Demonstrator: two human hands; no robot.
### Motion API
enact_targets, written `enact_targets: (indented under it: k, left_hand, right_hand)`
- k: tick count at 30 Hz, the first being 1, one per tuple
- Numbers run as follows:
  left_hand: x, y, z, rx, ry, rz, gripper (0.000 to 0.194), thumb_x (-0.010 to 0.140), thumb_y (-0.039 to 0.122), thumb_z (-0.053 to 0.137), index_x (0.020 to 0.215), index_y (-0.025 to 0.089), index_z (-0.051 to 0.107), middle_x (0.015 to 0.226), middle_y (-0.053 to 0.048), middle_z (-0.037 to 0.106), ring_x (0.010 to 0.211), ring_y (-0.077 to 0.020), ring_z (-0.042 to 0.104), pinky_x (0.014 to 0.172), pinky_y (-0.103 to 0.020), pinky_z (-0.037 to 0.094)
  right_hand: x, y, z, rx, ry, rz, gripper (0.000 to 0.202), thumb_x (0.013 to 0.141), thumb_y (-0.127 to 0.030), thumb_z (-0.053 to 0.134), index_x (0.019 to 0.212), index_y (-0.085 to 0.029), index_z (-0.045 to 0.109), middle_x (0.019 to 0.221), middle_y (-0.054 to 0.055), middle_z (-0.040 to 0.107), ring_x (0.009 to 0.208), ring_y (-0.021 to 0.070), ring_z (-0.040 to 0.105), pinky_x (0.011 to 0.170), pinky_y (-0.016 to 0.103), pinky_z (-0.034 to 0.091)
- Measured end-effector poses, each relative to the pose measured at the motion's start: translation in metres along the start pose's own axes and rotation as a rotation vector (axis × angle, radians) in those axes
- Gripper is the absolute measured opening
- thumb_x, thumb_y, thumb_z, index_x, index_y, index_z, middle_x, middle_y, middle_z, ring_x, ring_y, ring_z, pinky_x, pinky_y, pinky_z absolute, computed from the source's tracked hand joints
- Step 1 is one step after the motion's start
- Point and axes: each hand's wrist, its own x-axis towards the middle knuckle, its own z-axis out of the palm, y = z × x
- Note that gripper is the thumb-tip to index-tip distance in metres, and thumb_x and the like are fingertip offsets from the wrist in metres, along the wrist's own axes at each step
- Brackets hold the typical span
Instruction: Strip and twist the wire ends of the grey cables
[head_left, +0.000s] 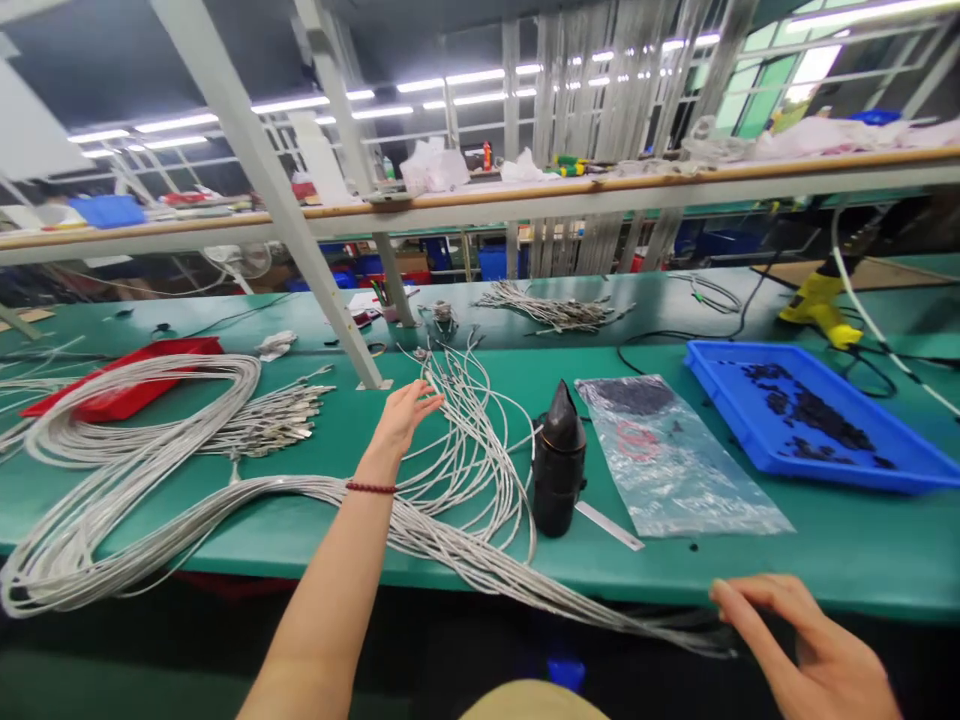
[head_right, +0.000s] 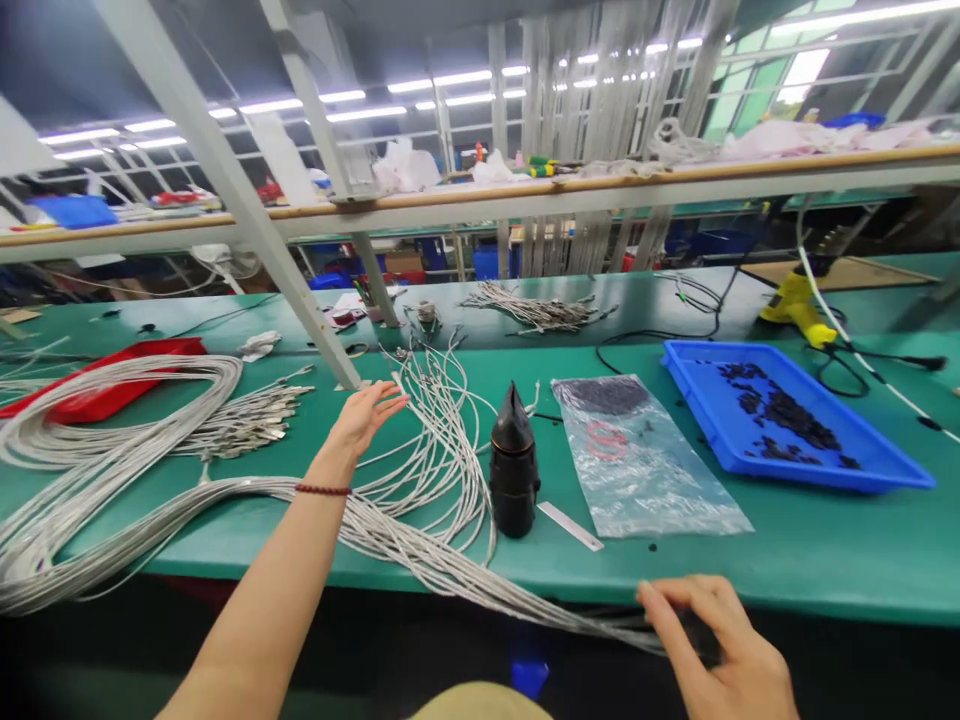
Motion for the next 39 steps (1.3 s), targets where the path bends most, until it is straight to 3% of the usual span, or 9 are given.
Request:
enact_targets:
  k: [6,10,15,16,18,24,29,33,39]
  left_hand:
    - [-0.012,-0.032,0.011,0.077,-0.095,-0.079,0.024,0.085,0.030,0.065,0.102,0.014,0.058,0.105,-0.008,0.063,0.084,-0.0163,0.068,0.079,-0.032,0.055]
    - [-0.054,-0.030,0.007,0.206,-0.237,-0.066,0.025,0.083,0.038,0.067,0.093,0.015,0.065,0.084,-0.003,0.066,0.077,-0.0131,0.063,0.071,-0.022,0.050]
    - [-0.121,-0.031,0.027,0.453,-0.786,-0.128,0.016,0.081,0.029,0.072,0.077,0.014,0.073,0.072,-0.005,0.071,0.068,-0.0170,0.063,0.063,-0.024,0.048]
    - [-0.133,-0.034,0.034,0.627,-0.985,-0.023,0.017,0.089,0.028,0.061,0.086,0.017,0.074,0.081,-0.005,0.072,0.075,-0.0177,0.064,0.070,-0.026,0.049]
    - [-0.153,-0.046,0.048,0.942,-1.116,0.288,0.023,0.095,0.019,0.047,0.102,0.020,0.070,0.100,-0.005,0.071,0.091,-0.0186,0.064,0.083,-0.029,0.048]
    - [-0.172,-0.084,0.076,1.182,-1.139,0.466,0.023,0.092,0.010,0.044,0.085,0.017,0.065,0.084,-0.007,0.062,0.084,-0.0229,0.058,0.077,-0.034,0.045]
    - [-0.170,-0.095,0.079,1.215,-1.143,0.512,0.018,0.088,0.006,0.046,0.087,0.017,0.060,0.087,-0.006,0.058,0.085,-0.0232,0.055,0.079,-0.035,0.044]
    - [-0.171,-0.089,0.076,1.129,-1.163,0.480,0.015,0.089,0.008,0.048,0.090,0.018,0.059,0.090,-0.006,0.058,0.088,-0.0221,0.056,0.082,-0.035,0.045]
    - [-0.189,-0.070,0.090,0.890,-1.194,0.403,0.024,0.097,0.027,0.050,0.120,0.022,0.055,0.111,-0.006,0.064,0.103,-0.0193,0.058,0.092,-0.031,0.045]
  right_hand:
    - [-0.014,0.011,-0.001,0.031,-0.128,0.150,0.033,0.081,-0.053,0.064,0.072,-0.021,0.067,0.075,0.003,0.062,0.072,0.0191,0.059,0.072,0.029,0.046]
    - [-0.036,0.033,0.000,0.223,-0.303,0.349,0.038,0.085,-0.053,0.061,0.069,-0.019,0.064,0.066,0.002,0.059,0.067,0.0176,0.056,0.066,0.027,0.045]
    - [-0.070,0.061,0.027,0.321,-0.388,0.531,0.045,0.088,-0.057,0.054,0.084,-0.015,0.069,0.068,0.004,0.063,0.059,0.0157,0.056,0.054,0.025,0.043]
    - [-0.075,0.064,0.034,0.306,-0.392,0.522,0.044,0.089,-0.056,0.053,0.088,-0.015,0.069,0.069,0.005,0.064,0.059,0.0162,0.057,0.053,0.025,0.043]
    - [-0.078,0.068,0.049,0.269,-0.379,0.468,0.040,0.090,-0.051,0.052,0.094,-0.015,0.069,0.073,0.006,0.066,0.063,0.0181,0.059,0.056,0.027,0.046]
    - [-0.073,0.065,0.080,0.060,-0.262,0.186,0.020,0.088,-0.026,0.058,0.106,-0.021,0.065,0.100,0.008,0.065,0.096,0.0278,0.054,0.090,0.045,0.042]
    - [-0.070,0.066,0.093,-0.078,-0.229,0.052,0.019,0.088,-0.014,0.056,0.101,-0.022,0.068,0.095,0.009,0.063,0.091,0.0287,0.051,0.083,0.046,0.040]
    - [-0.065,0.065,0.084,-0.110,-0.261,-0.031,0.013,0.091,-0.013,0.057,0.086,-0.022,0.065,0.087,0.005,0.063,0.088,0.0253,0.053,0.081,0.041,0.040]
    - [-0.060,0.031,0.055,-0.085,-0.346,-0.177,0.009,0.098,-0.016,0.048,0.098,-0.021,0.057,0.093,0.004,0.062,0.085,0.0188,0.056,0.078,0.031,0.043]
